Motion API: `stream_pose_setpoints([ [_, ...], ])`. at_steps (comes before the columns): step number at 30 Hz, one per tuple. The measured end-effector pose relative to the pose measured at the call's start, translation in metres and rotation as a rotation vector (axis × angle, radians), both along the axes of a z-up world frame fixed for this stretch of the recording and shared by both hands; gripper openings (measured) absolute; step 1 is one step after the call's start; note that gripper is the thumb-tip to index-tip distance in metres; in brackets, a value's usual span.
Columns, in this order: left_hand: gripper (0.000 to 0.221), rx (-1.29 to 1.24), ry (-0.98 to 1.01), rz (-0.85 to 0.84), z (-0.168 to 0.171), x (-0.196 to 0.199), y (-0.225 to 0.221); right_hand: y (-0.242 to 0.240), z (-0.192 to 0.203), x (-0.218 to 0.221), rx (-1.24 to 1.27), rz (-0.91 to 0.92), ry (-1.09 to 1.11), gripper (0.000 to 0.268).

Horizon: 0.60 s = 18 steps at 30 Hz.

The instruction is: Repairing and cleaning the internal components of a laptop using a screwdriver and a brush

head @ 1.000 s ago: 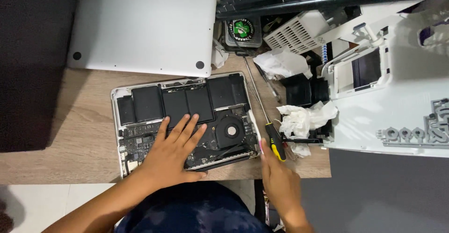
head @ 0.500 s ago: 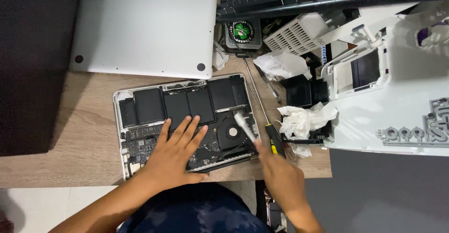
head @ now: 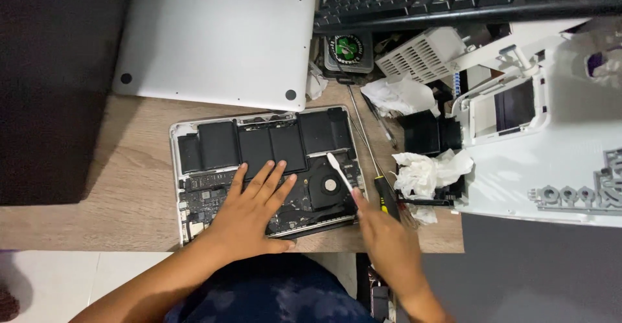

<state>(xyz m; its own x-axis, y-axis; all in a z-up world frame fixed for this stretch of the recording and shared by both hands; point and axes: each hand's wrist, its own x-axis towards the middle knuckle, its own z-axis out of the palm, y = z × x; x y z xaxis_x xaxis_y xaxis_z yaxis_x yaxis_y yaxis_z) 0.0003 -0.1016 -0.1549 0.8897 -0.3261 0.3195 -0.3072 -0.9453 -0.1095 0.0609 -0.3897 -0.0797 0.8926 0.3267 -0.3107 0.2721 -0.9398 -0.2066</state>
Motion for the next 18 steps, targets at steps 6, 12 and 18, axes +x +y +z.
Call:
stream_pose_setpoints([
  [6, 0.155, 0.005, -0.026, 0.007, 0.000, -0.001, 0.001, -0.005, 0.000, 0.001, -0.032, -0.018, -0.205, 0.049],
  [12, 0.120, -0.407, 0.473, -0.172, 0.026, -0.001, 0.012, 0.005, 0.010, 0.006, -0.137, -0.209, 0.034, 0.051],
  [18, 0.101, -0.525, 0.368, 0.289, 0.057, -0.039, 0.076, -0.001, 0.024, 0.001, -0.195, -0.450, 0.109, 0.050],
])
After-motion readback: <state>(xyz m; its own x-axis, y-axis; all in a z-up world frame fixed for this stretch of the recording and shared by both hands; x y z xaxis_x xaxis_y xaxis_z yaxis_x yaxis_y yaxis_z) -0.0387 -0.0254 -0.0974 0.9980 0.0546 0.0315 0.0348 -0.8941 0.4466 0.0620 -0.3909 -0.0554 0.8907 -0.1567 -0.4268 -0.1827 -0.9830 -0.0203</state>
